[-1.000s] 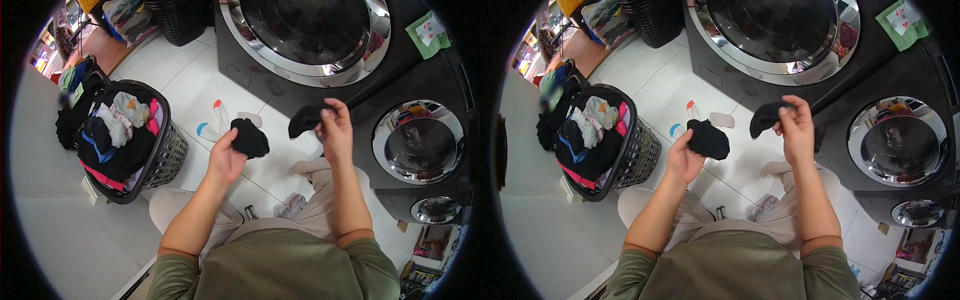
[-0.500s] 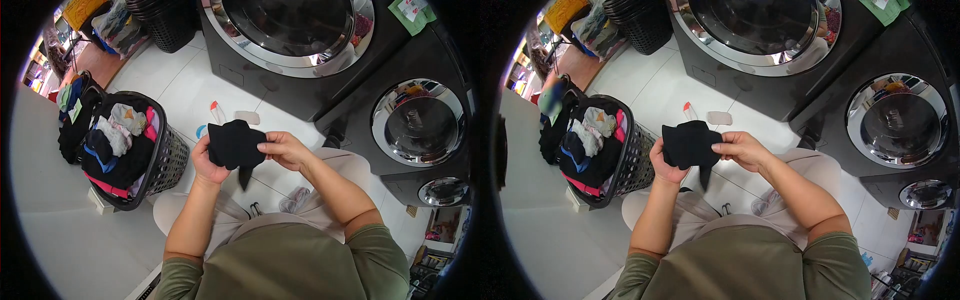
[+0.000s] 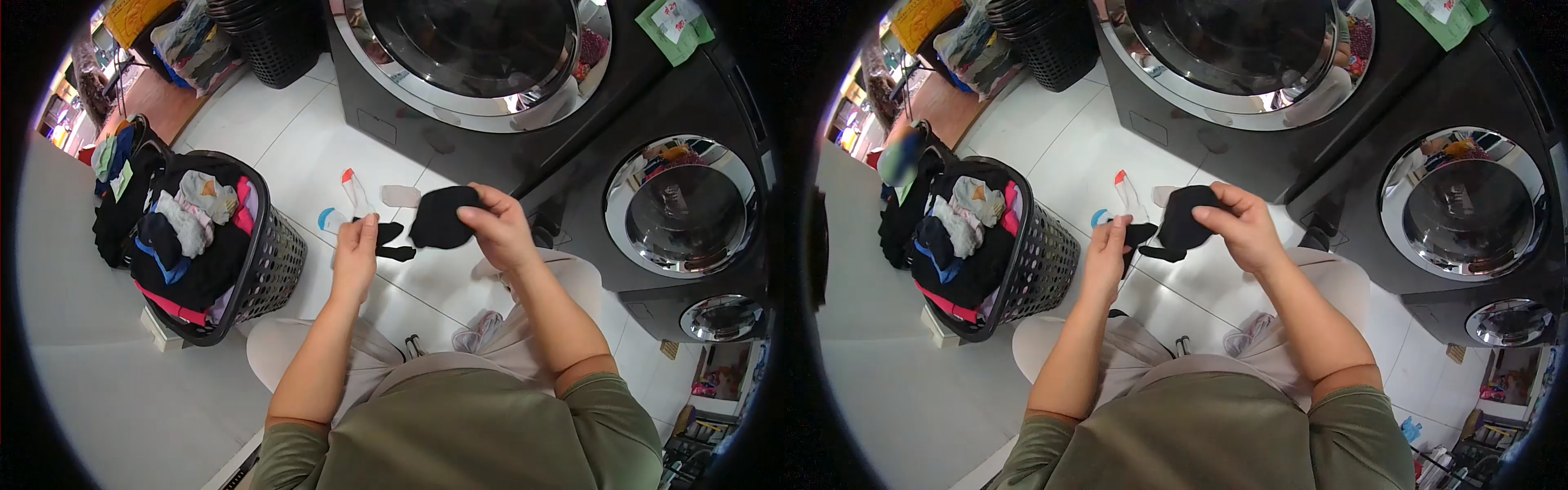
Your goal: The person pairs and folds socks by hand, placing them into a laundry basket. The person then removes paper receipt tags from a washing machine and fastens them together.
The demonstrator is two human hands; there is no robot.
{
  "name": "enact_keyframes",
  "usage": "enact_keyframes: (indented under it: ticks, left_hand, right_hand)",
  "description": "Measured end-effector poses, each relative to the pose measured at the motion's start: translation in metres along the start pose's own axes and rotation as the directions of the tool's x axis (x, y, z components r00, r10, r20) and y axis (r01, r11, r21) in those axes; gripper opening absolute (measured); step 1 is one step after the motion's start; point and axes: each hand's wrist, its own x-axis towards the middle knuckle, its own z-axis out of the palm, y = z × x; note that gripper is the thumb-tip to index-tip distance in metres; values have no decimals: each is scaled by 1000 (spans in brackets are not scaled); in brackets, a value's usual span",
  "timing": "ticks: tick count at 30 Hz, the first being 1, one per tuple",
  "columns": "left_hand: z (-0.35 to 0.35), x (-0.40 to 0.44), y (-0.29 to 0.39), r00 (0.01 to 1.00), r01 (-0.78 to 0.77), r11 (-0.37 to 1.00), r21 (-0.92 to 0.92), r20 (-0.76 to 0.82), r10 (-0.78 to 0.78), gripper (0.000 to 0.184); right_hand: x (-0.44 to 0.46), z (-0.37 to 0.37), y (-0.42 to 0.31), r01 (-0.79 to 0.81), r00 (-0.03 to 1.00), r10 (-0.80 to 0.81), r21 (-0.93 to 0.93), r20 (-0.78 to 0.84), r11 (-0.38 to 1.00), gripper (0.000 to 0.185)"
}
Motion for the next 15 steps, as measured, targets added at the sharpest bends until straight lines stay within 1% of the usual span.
enact_keyframes:
  ticks: [1,2,3,4,7,8,10,11,12,13,14,15]
  left_hand:
    - [1,-2,0,984,161,964,-210,105,-141,53]
    - [1,-4,7,940,326,860,-394,232,-250,56]
    - [1,-8,14,872,481,695,-535,373,-317,60]
    - [2,-13,23,830,547,551,-630,490,-265,63]
    - [-3,-16,25,814,505,477,-720,581,15,56]
    - [-5,-16,26,815,482,506,-715,578,41,52]
    - [-8,-19,26,815,434,558,-708,572,92,44]
    - [-9,-19,27,832,421,585,-693,553,56,36]
    - [-8,-18,28,848,407,613,-677,530,22,28]
    - [-8,-17,29,863,395,640,-659,505,-13,20]
    - [-7,-15,26,904,333,680,-653,427,-33,17]
    - [-6,-12,22,938,272,719,-639,344,-48,15]
  right_hand:
    - [-5,2,-6,-15,999,21,138,-44,990,19]
    - [-4,-4,-8,-35,999,38,182,-15,983,18]
    - [-3,-12,-11,-56,998,54,226,15,972,18]
    - [-1,-14,-12,-46,998,52,199,-25,979,16]
    - [2,-29,-12,-38,996,42,53,-76,998,14]
    - [3,-31,-12,-33,996,40,80,-83,996,14]
    - [4,-35,-9,-10,989,12,14,-144,1000,12]
    - [6,-36,-8,-1,985,-2,-19,-170,1000,13]
    - [9,-36,-7,13,962,-63,-188,-265,982,13]
    - [12,-36,-7,9,928,-139,-353,-345,936,15]
    - [13,-37,-6,-14,886,-225,-507,-406,862,16]
    - [14,-39,-8,0,811,-442,-755,-384,656,19]
